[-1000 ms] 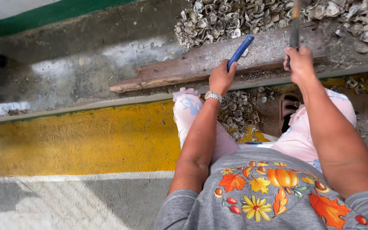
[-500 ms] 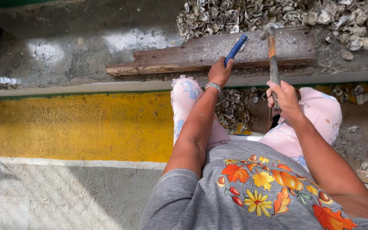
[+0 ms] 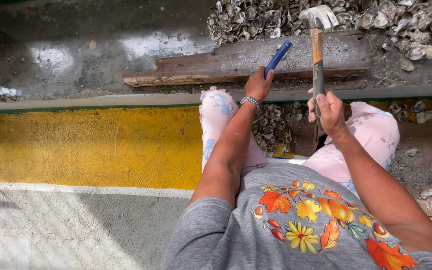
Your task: The recorder uses a hammer and a blue metal rod to crush empty oyster shells on a wooden plank.
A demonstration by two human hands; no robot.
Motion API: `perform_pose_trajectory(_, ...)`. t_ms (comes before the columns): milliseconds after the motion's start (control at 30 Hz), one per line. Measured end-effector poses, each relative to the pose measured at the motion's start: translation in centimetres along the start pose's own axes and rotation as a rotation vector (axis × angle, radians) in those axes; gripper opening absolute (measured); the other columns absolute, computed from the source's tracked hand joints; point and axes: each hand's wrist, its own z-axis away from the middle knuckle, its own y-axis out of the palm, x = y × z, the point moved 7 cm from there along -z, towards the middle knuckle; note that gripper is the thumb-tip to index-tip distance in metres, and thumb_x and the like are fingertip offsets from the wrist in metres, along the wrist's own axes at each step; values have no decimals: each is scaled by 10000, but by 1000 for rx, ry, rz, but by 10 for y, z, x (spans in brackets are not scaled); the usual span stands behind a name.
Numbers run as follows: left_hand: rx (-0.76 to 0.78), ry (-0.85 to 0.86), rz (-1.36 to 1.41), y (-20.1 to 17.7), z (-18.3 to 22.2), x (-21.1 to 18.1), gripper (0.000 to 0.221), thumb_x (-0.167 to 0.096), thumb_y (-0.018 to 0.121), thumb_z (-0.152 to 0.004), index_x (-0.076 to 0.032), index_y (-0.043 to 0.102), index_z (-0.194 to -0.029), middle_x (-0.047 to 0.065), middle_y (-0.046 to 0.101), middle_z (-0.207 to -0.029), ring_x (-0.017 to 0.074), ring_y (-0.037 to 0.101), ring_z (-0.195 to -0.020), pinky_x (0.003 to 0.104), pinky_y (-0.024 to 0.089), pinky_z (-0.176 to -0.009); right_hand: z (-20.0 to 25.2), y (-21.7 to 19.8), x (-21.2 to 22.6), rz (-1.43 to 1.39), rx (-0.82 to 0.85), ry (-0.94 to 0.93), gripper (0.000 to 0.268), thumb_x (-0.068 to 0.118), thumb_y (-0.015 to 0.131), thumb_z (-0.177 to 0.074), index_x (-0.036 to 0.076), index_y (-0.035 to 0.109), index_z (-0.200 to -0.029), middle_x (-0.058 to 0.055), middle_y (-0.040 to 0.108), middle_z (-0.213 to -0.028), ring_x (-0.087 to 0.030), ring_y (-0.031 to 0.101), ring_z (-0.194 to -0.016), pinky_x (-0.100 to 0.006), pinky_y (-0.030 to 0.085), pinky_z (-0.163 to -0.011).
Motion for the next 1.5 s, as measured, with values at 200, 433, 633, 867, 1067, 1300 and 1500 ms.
perform_pose_trajectory(200, 11, 28, -21, 6, -4, -1, 402, -470, 456, -1015, -124, 611, -1149, 152, 752, -858, 358, 739, -819, 500, 544, -771, -15, -2, -25, 56, 11, 201, 390, 346, 443, -1114, -9, 567, -1221, -56, 569, -777, -97, 525, -555, -280, 483, -504)
perform_pose_trajectory(433, -3, 48, -57, 4, -2, -4, 404, -466, 462, -1024, -114, 595, -1171, 157, 753, -869, 365, 735, -830, 496, 552, -770, -13, 3, 4, 38, -53, 4, 371, 306, 408, -1146, -23, 558, -1227, -35, 574, -774, -84, 533, -568, -275, 494, -523)
perform_pose_trajectory(633, 52, 208, -250, 21, -3, -6, 364, -464, 511, -989, -135, 607, -1108, 136, 734, -851, 360, 715, -785, 500, 546, -714, -20, -9, -72, -8, -75, 423, 365, 296, 449, -1111, -28, 574, -1225, -33, 569, -709, -90, 515, -484, -269, 461, -425)
perform_pose_trajectory(867, -45, 187, -183, -17, -7, -13, 365, -470, 484, -1031, -123, 596, -1058, 134, 735, -819, 357, 717, -749, 513, 544, -701, -87, -91, -41, 866, -352, 110, 280, 290, 683, -1067, 20, 690, -1140, -137, 682, -808, -236, 650, -694, -433, 514, -701)
perform_pose_trajectory(1067, -271, 336, -273, -56, 0, -35, 281, -400, 588, -1009, -135, 601, -1100, 107, 712, -882, 326, 709, -746, 468, 558, -668, -134, -127, -85, 1142, -267, 355, 369, 332, 718, -1023, -17, 663, -1127, -211, 683, -918, -371, 668, -856, -516, 500, -777)
perform_pose_trajectory(1300, -459, 652, -650, -24, -5, -55, 355, -234, 650, -955, -188, 607, -1304, 67, 696, -1058, 220, 687, -921, 384, 561, -754, -179, -31, -42, 1691, -190, -157, 379, 278, 669, -914, 4, 658, -1176, -219, 639, -1163, -348, 639, -1085, -500, 501, -997)
perform_pose_trajectory(1500, -490, 692, -624, -38, 11, -70, 415, -208, 685, -954, -181, 571, -1353, 56, 679, -1118, 214, 671, -965, 384, 550, -789, -214, 41, -92, 1549, 162, -206, 458, 279, 481, -1151, -32, 540, -1481, -332, 530, -1328, -457, 569, -1136, -597, 464, -1012)
